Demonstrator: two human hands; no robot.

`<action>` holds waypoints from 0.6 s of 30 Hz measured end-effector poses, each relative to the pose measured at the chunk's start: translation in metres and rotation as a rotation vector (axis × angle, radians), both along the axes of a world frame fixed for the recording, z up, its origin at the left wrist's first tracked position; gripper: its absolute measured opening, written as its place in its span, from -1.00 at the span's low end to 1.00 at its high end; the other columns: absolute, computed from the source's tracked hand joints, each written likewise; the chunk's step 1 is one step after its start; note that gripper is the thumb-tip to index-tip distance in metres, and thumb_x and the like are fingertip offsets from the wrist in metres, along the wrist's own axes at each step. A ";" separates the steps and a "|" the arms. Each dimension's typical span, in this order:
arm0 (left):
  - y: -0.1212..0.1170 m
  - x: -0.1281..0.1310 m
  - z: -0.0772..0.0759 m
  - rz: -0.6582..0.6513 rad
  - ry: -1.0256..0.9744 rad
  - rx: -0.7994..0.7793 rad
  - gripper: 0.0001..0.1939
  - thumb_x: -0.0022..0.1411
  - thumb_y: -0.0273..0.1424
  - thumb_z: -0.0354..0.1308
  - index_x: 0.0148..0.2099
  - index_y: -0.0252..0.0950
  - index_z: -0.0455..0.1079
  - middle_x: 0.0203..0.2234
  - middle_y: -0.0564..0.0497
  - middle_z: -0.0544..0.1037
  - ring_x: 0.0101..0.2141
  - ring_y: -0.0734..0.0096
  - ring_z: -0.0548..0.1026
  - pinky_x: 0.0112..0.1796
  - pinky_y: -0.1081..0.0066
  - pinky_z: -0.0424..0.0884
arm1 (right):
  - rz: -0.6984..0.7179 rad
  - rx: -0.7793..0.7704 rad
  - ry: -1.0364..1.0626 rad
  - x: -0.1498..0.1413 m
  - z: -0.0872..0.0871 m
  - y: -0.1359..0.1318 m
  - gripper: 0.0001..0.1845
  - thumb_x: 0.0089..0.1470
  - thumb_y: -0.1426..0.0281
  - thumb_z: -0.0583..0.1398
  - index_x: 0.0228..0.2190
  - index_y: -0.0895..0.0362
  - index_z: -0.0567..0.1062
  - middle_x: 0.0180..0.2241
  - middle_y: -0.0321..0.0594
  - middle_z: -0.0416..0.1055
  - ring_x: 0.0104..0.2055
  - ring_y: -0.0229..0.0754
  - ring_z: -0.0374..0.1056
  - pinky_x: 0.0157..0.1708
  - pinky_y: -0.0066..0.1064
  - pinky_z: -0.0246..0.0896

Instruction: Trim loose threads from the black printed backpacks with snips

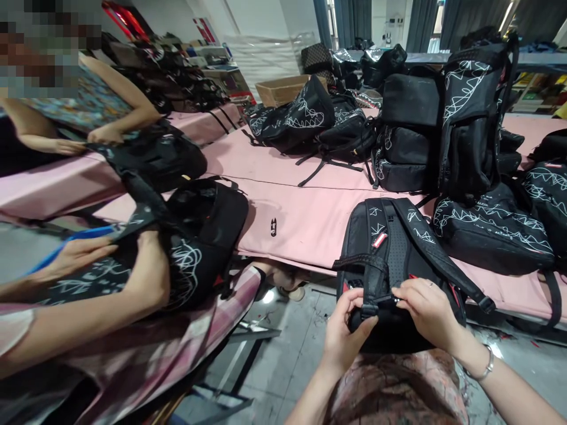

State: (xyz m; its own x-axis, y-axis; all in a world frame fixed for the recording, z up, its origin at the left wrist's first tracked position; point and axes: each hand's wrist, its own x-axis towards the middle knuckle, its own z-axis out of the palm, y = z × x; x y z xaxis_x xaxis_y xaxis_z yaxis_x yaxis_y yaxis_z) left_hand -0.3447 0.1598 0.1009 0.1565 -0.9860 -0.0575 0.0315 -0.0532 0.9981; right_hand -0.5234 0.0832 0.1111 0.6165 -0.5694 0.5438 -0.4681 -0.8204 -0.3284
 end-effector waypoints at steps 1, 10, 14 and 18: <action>0.000 0.000 0.000 0.002 0.000 0.001 -0.63 0.05 -0.35 0.18 -0.09 -0.32 0.20 -0.39 0.01 0.41 -0.32 0.42 0.38 -0.28 0.47 0.27 | -0.003 -0.007 -0.011 0.000 0.000 0.000 -0.80 0.19 0.44 0.02 -0.29 0.20 0.44 -0.35 -0.14 0.39 -0.32 -0.20 0.30 -0.30 -0.36 0.19; 0.000 0.000 -0.001 -0.020 -0.016 -0.015 -0.63 0.08 -0.37 0.15 -0.06 -0.34 0.19 -0.37 -0.01 0.40 -0.32 0.42 0.36 -0.29 0.46 0.26 | 0.043 0.053 -0.040 0.003 0.000 -0.001 -0.77 0.20 0.42 0.01 -0.25 0.22 0.43 -0.34 -0.12 0.37 -0.27 -0.20 0.29 -0.28 -0.38 0.20; 0.000 -0.001 -0.001 -0.024 -0.060 -0.043 -0.66 0.08 -0.39 0.15 -0.08 -0.34 0.21 -0.39 0.00 0.40 -0.33 0.43 0.35 -0.30 0.46 0.26 | 0.055 0.047 -0.030 0.009 0.001 -0.001 -0.77 0.20 0.42 0.00 -0.24 0.22 0.42 -0.34 -0.12 0.37 -0.28 -0.19 0.28 -0.27 -0.38 0.17; 0.001 -0.001 -0.001 -0.048 -0.053 -0.085 -0.69 0.09 -0.41 0.15 -0.10 -0.32 0.22 -0.41 0.04 0.41 -0.37 0.47 0.35 -0.32 0.49 0.25 | 0.047 0.028 0.005 0.011 0.004 -0.001 -0.79 0.19 0.43 0.01 -0.25 0.20 0.42 -0.36 -0.14 0.38 -0.32 -0.19 0.27 -0.31 -0.38 0.14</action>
